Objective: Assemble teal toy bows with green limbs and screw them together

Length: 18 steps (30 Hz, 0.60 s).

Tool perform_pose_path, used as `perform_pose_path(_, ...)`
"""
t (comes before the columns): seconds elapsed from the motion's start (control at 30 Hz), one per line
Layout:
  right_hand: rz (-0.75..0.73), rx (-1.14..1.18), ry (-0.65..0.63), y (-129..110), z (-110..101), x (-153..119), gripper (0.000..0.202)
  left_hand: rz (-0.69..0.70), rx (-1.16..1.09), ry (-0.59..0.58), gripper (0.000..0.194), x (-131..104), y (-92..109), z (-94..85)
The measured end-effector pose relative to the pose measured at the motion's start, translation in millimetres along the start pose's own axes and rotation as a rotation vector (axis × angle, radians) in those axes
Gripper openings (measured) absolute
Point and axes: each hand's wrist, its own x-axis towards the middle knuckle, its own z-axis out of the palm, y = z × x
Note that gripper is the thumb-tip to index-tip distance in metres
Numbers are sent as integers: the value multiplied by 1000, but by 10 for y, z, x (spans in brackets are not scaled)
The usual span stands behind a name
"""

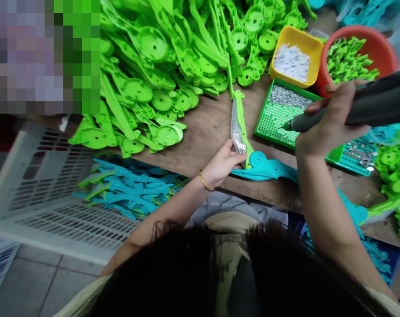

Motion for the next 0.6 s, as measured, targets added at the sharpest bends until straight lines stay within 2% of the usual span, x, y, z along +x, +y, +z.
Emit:
perform_pose_path(0.1,-74,-151,17,290,-22,41,36,-4,-7,2,47,-3,5,1)
perform_pose_path(0.17,-98,-207,2,361,-55,29,42,-1,-9,5,48,0,0,8)
perform_pose_path(0.27,-82,-119,-41,337,-74,-2,45,6,-7,4,51,4,-9,12)
perform_pose_path(0.43,-49,-42,-60,265,-83,25,31,20,6,7,51,3,-18,5)
perform_pose_path(0.5,4,-45,-163,202,-155,79,32,26,1,10,50,6,-18,11)
perform_pose_path(0.6,183,-1,-482,4,-337,144,37,34,-32,4,44,14,-14,35)
